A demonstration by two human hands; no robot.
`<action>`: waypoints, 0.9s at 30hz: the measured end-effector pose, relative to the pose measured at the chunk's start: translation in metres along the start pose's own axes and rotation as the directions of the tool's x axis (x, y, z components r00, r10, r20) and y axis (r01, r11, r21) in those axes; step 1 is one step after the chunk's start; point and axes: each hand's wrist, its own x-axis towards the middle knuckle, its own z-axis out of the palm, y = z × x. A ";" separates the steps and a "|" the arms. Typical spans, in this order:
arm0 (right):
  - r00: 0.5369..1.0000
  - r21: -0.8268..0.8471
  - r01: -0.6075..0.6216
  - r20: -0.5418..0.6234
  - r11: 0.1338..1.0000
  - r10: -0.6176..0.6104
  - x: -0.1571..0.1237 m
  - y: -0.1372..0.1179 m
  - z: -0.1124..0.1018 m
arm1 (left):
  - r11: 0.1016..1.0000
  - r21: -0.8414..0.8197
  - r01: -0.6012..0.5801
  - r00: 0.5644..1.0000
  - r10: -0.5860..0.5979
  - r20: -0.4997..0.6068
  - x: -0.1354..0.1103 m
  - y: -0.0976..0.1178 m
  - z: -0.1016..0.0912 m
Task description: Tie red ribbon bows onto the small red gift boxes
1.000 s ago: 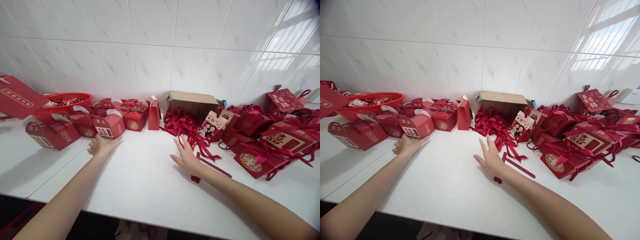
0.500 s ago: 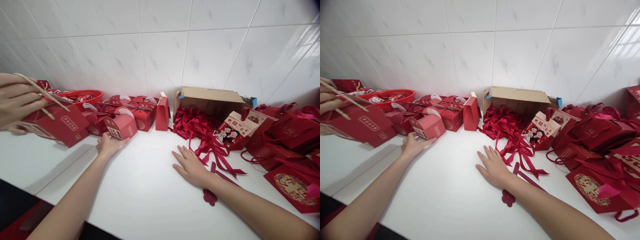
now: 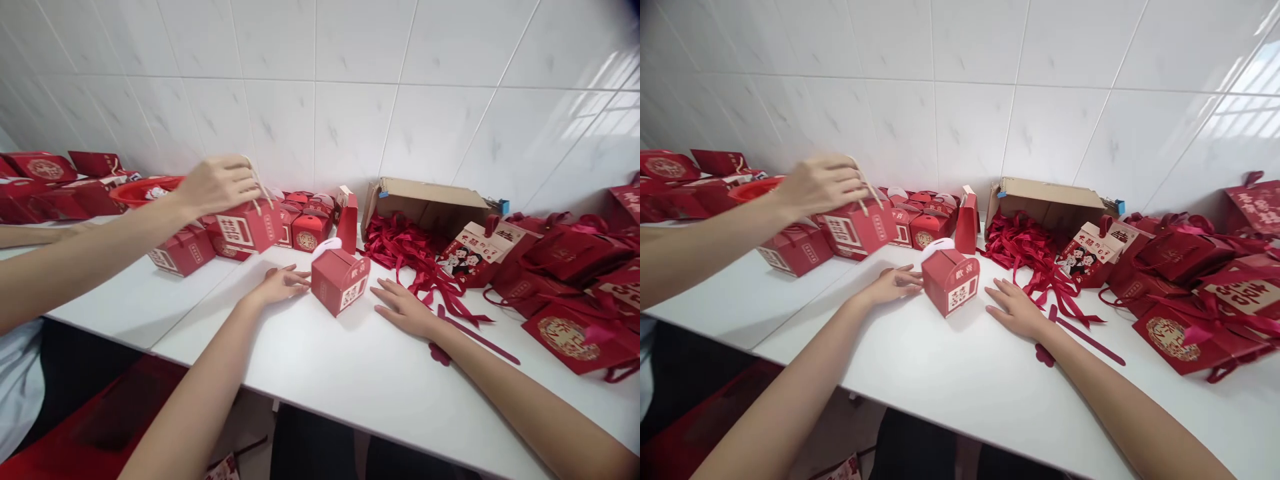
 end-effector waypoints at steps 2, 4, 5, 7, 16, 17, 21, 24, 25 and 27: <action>0.999 0.041 0.002 -0.048 0.999 0.000 0.003 0.002 0.005 | 1.000 0.005 -0.016 0.999 0.017 -0.031 -0.001 0.003 0.003; 0.994 0.075 0.004 -0.105 0.997 0.004 0.006 0.004 0.009 | 1.000 0.023 -0.014 0.997 0.016 -0.071 -0.002 0.005 0.005; 0.992 0.086 0.007 -0.128 0.996 0.004 0.007 0.004 0.010 | 0.999 0.034 -0.012 0.996 0.015 -0.086 -0.003 0.005 0.005; 0.988 0.093 0.018 -0.153 0.995 -0.004 0.008 0.004 0.012 | 0.999 0.051 -0.010 0.994 0.015 -0.107 -0.003 0.005 0.006; 0.985 0.107 0.007 -0.171 0.994 0.011 0.008 0.004 0.011 | 0.984 0.054 -0.167 0.978 0.173 -0.117 -0.005 0.014 0.014; 0.986 0.103 0.006 -0.167 0.995 0.011 0.008 0.003 0.011 | 0.980 0.048 -0.192 0.973 0.196 -0.118 -0.006 0.016 0.015; 0.987 0.079 0.023 -0.161 0.997 -0.010 0.009 0.002 0.011 | 0.962 0.006 -0.274 0.955 0.273 -0.118 -0.009 0.024 0.018; 0.985 0.033 0.044 -0.171 0.999 -0.037 0.009 0.003 0.012 | 0.950 -0.036 -0.311 0.946 0.306 -0.111 -0.010 0.027 0.021; 0.984 0.015 0.045 -0.176 0.999 -0.042 0.009 0.003 0.012 | 0.947 -0.050 -0.319 0.944 0.312 -0.108 -0.010 0.028 0.022; 0.982 -0.008 0.041 -0.186 0.999 -0.042 0.009 0.003 0.012 | 0.941 -0.073 -0.330 0.942 0.323 -0.094 -0.010 0.028 0.024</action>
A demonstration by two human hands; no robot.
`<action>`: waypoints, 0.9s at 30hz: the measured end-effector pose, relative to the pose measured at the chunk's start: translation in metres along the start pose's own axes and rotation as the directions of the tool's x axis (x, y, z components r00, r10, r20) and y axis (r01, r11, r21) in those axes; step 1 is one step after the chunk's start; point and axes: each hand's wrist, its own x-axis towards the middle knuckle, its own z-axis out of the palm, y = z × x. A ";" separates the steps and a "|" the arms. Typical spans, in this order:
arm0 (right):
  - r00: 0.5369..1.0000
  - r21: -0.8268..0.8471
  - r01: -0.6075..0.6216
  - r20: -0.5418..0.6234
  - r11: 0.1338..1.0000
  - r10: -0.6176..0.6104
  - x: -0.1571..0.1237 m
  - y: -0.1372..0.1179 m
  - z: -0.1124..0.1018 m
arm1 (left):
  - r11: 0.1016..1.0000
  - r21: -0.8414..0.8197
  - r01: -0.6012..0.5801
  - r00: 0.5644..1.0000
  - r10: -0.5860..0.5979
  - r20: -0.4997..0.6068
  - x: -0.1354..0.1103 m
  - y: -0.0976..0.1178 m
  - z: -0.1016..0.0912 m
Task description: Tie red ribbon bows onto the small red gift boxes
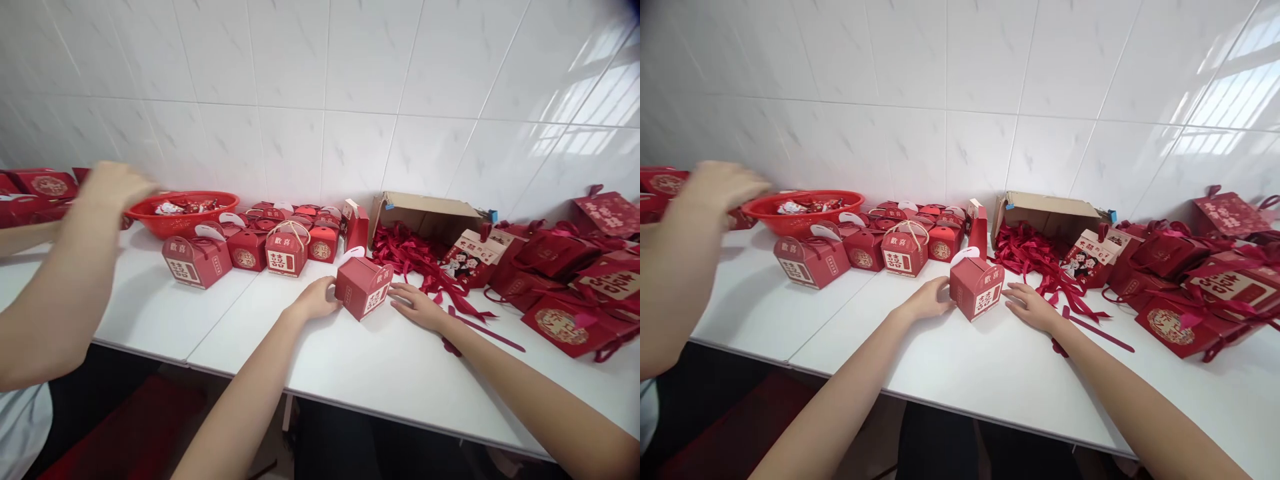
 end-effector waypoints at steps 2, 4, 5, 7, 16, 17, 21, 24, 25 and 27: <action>1.000 -0.003 -0.008 -0.009 1.000 0.008 0.000 0.000 0.000 | 1.000 -0.013 -0.011 1.000 0.011 0.021 0.001 0.000 0.000; 1.000 0.000 -0.012 -0.017 1.000 0.012 0.000 -0.001 -0.001 | 1.000 -0.014 -0.013 1.000 0.013 0.016 0.002 -0.001 0.000; 1.000 -0.001 -0.014 -0.024 1.000 0.014 -0.001 -0.002 -0.001 | 1.000 -0.009 -0.006 1.000 0.006 0.000 0.002 -0.002 0.000; 0.999 -0.010 -0.020 -0.050 1.000 0.020 -0.002 -0.006 -0.003 | 1.000 0.004 0.023 0.999 -0.023 -0.044 0.004 -0.004 -0.001; 0.986 -0.125 -0.030 -0.166 0.992 0.009 -0.010 -0.020 -0.013 | 0.994 0.035 0.104 0.989 -0.100 -0.107 0.007 -0.013 0.001; 0.985 -0.140 -0.031 -0.173 0.990 0.006 -0.010 -0.021 -0.013 | 0.993 0.034 0.110 0.989 -0.106 -0.106 0.007 -0.013 0.001; 0.994 -0.164 0.011 -0.105 0.986 -0.029 -0.006 -0.025 -0.014 | 0.991 0.012 0.133 0.987 -0.132 -0.093 0.009 -0.009 -0.001; 0.999 -0.143 0.006 -0.043 0.990 -0.012 -0.001 -0.025 -0.022 | 0.988 -0.021 0.155 0.984 -0.156 -0.091 0.010 -0.001 -0.006; 0.999 -0.130 -0.013 -0.037 0.991 0.008 0.002 -0.022 -0.026 | 0.986 -0.028 0.164 0.981 -0.166 -0.100 0.009 0.004 -0.008; 0.997 -0.098 -0.070 -0.049 0.993 0.066 0.009 -0.013 -0.040 | 0.981 -0.023 0.190 0.968 -0.192 -0.164 0.005 0.021 -0.011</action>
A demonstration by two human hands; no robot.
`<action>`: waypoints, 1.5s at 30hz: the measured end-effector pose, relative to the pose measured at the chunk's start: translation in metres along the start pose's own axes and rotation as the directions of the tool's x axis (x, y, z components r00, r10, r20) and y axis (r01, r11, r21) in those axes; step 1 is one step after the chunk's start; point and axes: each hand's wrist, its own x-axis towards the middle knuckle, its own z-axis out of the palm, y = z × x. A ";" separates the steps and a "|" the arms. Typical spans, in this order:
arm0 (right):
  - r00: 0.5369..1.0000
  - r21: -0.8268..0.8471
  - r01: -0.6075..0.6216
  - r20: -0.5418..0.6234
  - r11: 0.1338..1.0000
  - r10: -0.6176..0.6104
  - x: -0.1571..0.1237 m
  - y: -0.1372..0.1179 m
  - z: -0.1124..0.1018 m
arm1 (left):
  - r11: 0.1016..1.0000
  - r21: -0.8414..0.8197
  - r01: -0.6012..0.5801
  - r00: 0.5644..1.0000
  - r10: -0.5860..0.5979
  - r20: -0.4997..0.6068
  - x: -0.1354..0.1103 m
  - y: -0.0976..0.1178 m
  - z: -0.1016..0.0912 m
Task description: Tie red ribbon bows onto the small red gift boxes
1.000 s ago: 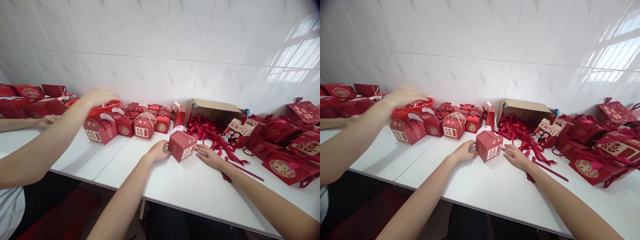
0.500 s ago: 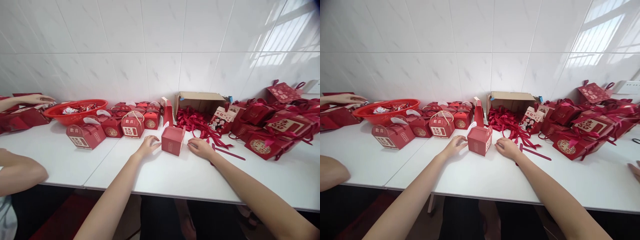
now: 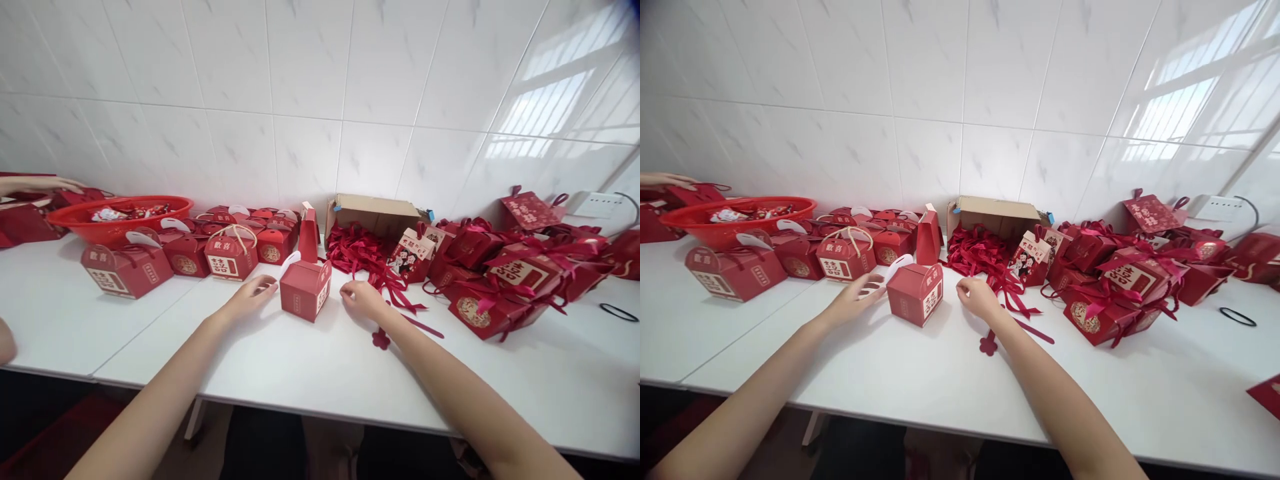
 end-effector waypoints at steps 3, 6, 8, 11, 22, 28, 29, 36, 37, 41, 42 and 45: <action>0.995 0.045 -0.096 -0.019 0.994 0.097 0.014 0.025 -0.021 | 0.996 0.066 0.052 0.953 -0.030 -0.301 -0.019 0.042 0.000; 0.991 0.093 -0.122 0.072 0.988 0.116 0.025 0.050 -0.033 | 0.994 0.108 0.011 0.937 0.027 -0.348 -0.034 0.094 0.011; 0.983 0.117 -0.107 0.159 0.987 0.088 0.029 0.061 -0.031 | 0.984 0.176 -0.029 0.979 0.064 -0.194 -0.034 0.123 0.021; 0.977 0.130 -0.086 0.206 0.988 0.058 0.029 0.066 -0.018 | 0.952 0.306 0.007 0.990 0.037 -0.139 -0.019 0.147 0.033; 0.986 0.217 -0.070 -0.135 0.974 0.101 0.038 0.042 -0.035 | 0.949 0.311 0.055 0.979 0.010 -0.204 -0.013 0.112 0.063; 0.861 0.753 0.026 -0.351 0.657 0.369 0.036 0.008 -0.088 | 0.993 0.100 0.055 0.996 -0.047 -0.078 -0.045 0.113 0.038; 0.863 0.817 0.061 -0.332 0.574 0.381 0.032 0.002 -0.098 | 0.998 0.039 0.056 0.998 -0.055 -0.027 -0.050 0.115 0.032; 0.904 0.935 0.143 -0.257 0.326 0.341 0.002 -0.026 -0.154 | 0.980 -0.189 0.063 0.998 -0.067 -0.015 -0.058 0.110 0.021; 0.911 0.936 0.127 -0.240 0.327 0.335 -0.001 -0.029 -0.157 | 0.981 -0.178 0.073 0.988 -0.095 -0.119 -0.056 0.109 0.022; 0.939 0.889 0.060 -0.205 0.455 0.278 -0.011 -0.037 -0.159 | 0.939 -0.103 0.329 0.770 -0.330 -0.546 -0.055 0.116 0.020; 0.948 0.862 0.034 -0.188 0.506 0.256 -0.012 -0.040 -0.157 | 0.918 -0.113 0.380 0.730 -0.373 -0.573 -0.058 0.118 0.019; 0.973 0.752 -0.042 -0.119 0.658 0.198 -0.013 -0.047 -0.150 | 0.929 -0.097 0.358 0.811 -0.361 -0.461 -0.069 0.126 0.018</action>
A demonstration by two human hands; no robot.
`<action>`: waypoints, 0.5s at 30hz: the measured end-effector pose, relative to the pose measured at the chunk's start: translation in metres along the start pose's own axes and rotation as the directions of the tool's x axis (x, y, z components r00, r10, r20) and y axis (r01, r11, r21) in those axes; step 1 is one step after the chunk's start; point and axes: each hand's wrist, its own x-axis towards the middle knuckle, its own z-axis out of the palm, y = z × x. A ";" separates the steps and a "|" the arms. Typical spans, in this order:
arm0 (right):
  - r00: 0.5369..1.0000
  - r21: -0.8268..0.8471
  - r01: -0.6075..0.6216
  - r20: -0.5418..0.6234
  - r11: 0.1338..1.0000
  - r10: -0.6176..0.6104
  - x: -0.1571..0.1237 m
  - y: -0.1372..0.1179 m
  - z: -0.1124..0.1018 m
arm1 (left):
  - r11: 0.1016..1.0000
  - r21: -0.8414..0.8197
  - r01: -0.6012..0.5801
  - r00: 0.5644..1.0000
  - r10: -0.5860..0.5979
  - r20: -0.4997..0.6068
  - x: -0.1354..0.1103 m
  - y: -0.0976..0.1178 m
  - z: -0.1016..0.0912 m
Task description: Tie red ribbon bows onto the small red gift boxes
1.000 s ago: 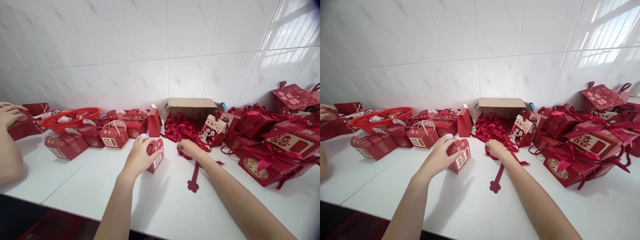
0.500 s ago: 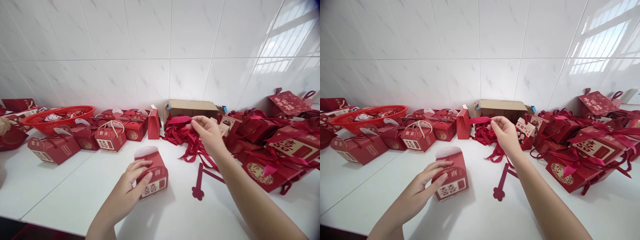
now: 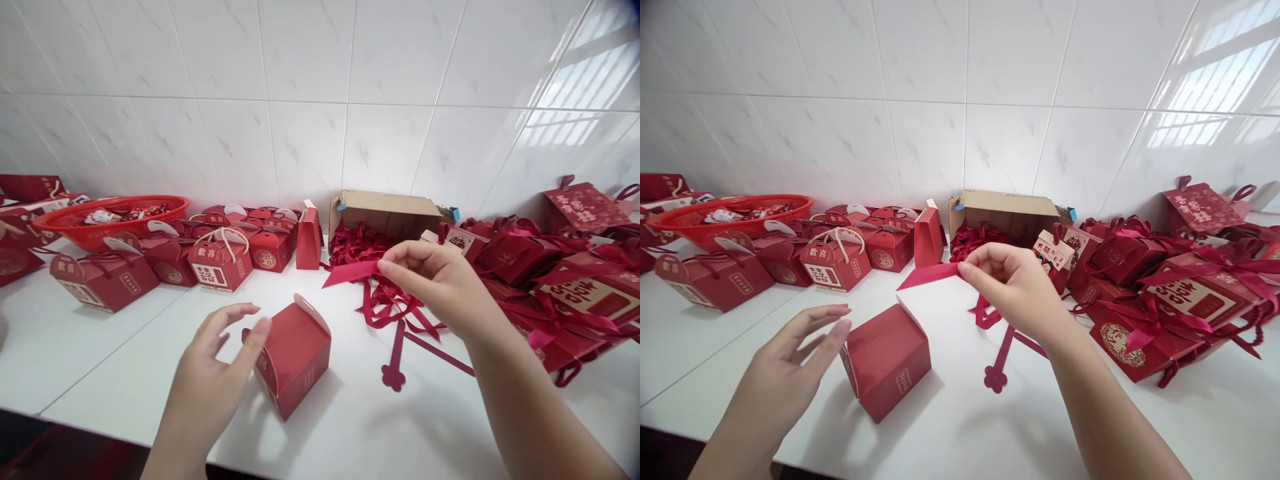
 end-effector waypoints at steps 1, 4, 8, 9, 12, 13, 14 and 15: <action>1.000 -0.063 -0.006 0.015 0.998 0.007 0.000 0.002 0.003 | 0.999 0.008 -0.048 0.995 0.047 0.083 -0.004 0.000 0.000; 1.000 -0.215 -0.024 0.009 0.976 0.027 0.005 0.012 0.008 | 0.988 0.074 -0.134 0.968 0.115 0.224 -0.011 0.001 0.008; 0.997 -0.310 -0.064 0.011 0.949 0.071 0.013 0.025 0.009 | 0.986 0.064 -0.152 0.959 0.131 0.250 -0.006 -0.001 0.018; 0.996 -0.312 -0.075 0.019 0.947 0.086 0.014 0.027 0.009 | 0.987 0.041 -0.157 0.954 0.141 0.266 -0.004 -0.003 0.018; 0.989 -0.274 -0.117 0.057 0.955 0.137 0.014 0.028 0.012 | 0.990 -0.024 -0.140 0.949 0.141 0.281 0.003 -0.008 0.012; 0.986 -0.256 -0.128 0.073 0.958 0.151 0.013 0.027 0.013 | 0.992 -0.046 -0.121 0.956 0.129 0.265 0.005 -0.010 0.009; 0.983 -0.239 -0.137 0.090 0.961 0.162 0.012 0.027 0.015 | 0.993 -0.066 -0.099 0.965 0.112 0.236 0.006 -0.011 0.008; 0.980 -0.225 -0.142 0.104 0.964 0.169 0.011 0.026 0.017 | 0.994 -0.082 -0.075 0.978 0.090 0.191 0.007 -0.013 0.007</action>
